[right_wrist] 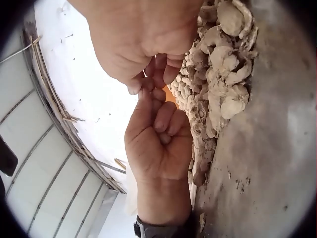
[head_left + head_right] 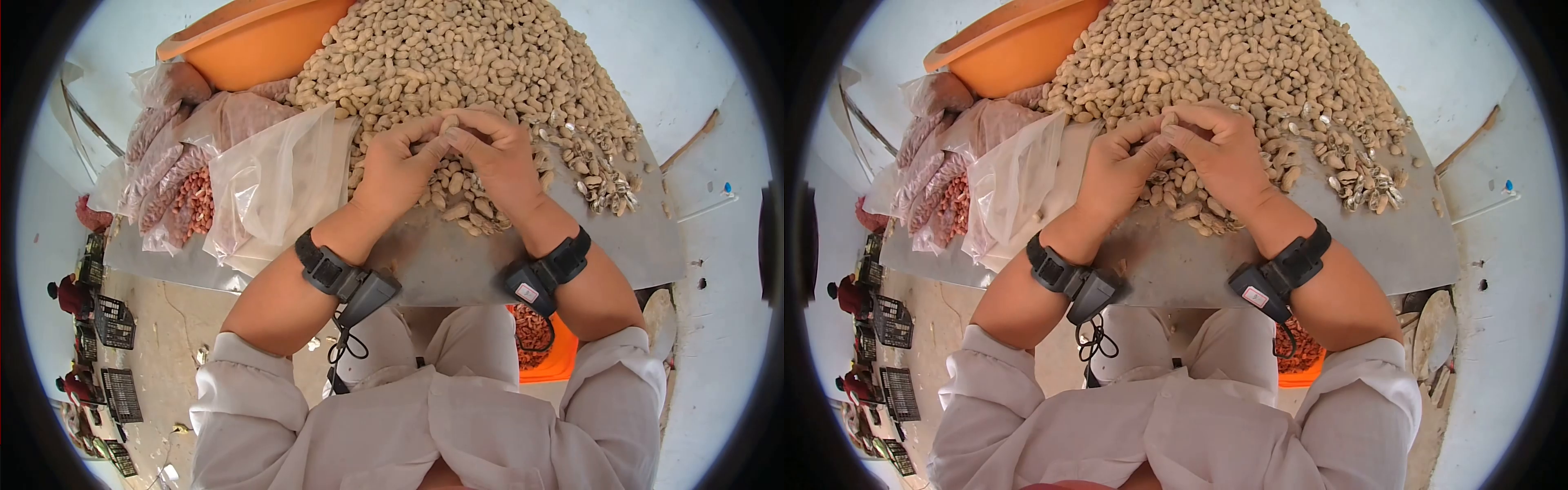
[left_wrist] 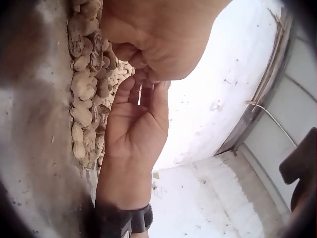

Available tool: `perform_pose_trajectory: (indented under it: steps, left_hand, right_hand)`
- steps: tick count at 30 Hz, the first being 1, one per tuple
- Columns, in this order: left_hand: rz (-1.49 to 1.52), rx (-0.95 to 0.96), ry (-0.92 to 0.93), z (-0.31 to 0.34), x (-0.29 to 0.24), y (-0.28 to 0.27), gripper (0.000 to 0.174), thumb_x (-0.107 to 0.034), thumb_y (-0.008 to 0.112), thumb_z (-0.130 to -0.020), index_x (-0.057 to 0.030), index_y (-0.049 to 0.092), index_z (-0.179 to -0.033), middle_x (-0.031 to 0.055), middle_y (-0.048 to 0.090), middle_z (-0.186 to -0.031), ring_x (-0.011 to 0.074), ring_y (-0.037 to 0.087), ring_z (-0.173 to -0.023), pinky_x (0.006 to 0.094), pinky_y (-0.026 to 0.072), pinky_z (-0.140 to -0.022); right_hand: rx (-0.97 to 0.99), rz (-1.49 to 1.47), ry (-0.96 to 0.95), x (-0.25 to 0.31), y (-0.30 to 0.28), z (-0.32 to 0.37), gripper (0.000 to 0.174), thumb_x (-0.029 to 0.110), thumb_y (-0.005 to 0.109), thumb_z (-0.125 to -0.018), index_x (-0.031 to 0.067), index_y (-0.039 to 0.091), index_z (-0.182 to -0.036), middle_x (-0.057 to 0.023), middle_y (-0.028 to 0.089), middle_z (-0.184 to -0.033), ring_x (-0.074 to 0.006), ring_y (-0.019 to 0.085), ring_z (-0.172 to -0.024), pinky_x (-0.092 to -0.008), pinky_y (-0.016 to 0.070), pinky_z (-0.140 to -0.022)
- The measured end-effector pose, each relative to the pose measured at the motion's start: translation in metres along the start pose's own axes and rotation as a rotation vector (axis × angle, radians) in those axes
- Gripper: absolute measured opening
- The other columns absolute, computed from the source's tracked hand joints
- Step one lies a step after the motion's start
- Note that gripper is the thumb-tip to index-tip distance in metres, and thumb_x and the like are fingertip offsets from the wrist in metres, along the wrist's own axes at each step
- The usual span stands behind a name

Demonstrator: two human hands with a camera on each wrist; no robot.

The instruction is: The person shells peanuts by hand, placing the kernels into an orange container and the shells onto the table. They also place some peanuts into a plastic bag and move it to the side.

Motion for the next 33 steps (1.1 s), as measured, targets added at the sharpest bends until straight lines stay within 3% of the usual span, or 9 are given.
perform_pose_trajectory:
  steps: [10,19,22,28,31,33]
  left_hand:
    - [-0.138,-0.002,-0.021,0.002,0.001,0.003,0.016,-0.008,0.057,-0.086,0.0038,0.062,-0.095,0.0036,0.064,-0.085,0.0071,0.057,-0.077,0.0218,0.0471,-0.069]
    - [0.043,0.033,-0.027,0.000,0.010,0.006,0.015,-0.005,0.053,-0.088,0.0045,0.060,-0.097,0.0057,0.064,-0.085,0.0111,0.059,-0.079,0.0226,0.0474,-0.071]
    - [0.178,0.024,-0.043,-0.001,0.016,0.008,0.015,-0.006,0.053,-0.089,0.0042,0.061,-0.097,0.0070,0.064,-0.085,0.0120,0.059,-0.076,0.0215,0.0462,-0.067]
    - [0.386,0.053,-0.142,-0.001,0.022,0.012,0.015,-0.012,0.056,-0.089,0.0004,0.063,-0.094,0.0046,0.063,-0.081,0.0042,0.047,-0.061,0.0159,0.0360,-0.054]
    - [0.410,-0.048,-0.208,0.002,0.023,0.005,0.015,-0.008,0.055,-0.088,0.0031,0.065,-0.090,0.0045,0.063,-0.077,0.0085,0.055,-0.070,0.0220,0.0452,-0.065]
    - [0.370,-0.104,-0.175,0.002,0.019,0.001,0.015,-0.007,0.056,-0.087,0.0035,0.065,-0.093,0.0043,0.063,-0.080,0.0086,0.056,-0.071,0.0232,0.0457,-0.064]
  right_hand:
    - [-0.058,-0.001,0.054,-0.011,0.001,0.003,0.017,0.013,0.065,-0.078,-0.0031,0.064,-0.084,-0.0047,0.060,-0.076,-0.0099,0.054,-0.067,-0.0236,0.0435,-0.060]
    - [-0.098,-0.022,0.040,-0.008,0.000,0.003,0.016,0.012,0.065,-0.079,-0.0035,0.064,-0.084,-0.0041,0.060,-0.071,-0.0076,0.052,-0.061,-0.0213,0.0416,-0.054]
    - [-0.085,-0.198,0.142,-0.019,0.003,0.004,0.016,0.011,0.064,-0.080,-0.0041,0.065,-0.086,-0.0037,0.060,-0.073,-0.0071,0.051,-0.061,-0.0203,0.0408,-0.053]
    - [-0.070,-0.497,0.262,-0.037,0.010,0.005,0.014,0.011,0.060,-0.085,-0.0025,0.065,-0.089,-0.0035,0.061,-0.076,-0.0078,0.052,-0.063,-0.0198,0.0426,-0.056]
    - [-0.144,-0.717,0.367,-0.040,0.014,0.009,0.016,0.011,0.057,-0.088,-0.0014,0.062,-0.096,-0.0039,0.061,-0.083,-0.0081,0.054,-0.066,-0.0198,0.0444,-0.058]
    - [-0.168,-0.826,0.441,-0.046,0.019,0.013,0.017,0.012,0.056,-0.089,-0.0006,0.061,-0.099,-0.0040,0.061,-0.086,-0.0087,0.055,-0.069,-0.0207,0.0455,-0.060]
Point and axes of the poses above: each hand's wrist, its own z-axis away from the middle knuckle, its own y-axis out of the palm, x = y × z, the point moved 10 cm from there along -z, towards the middle knuckle
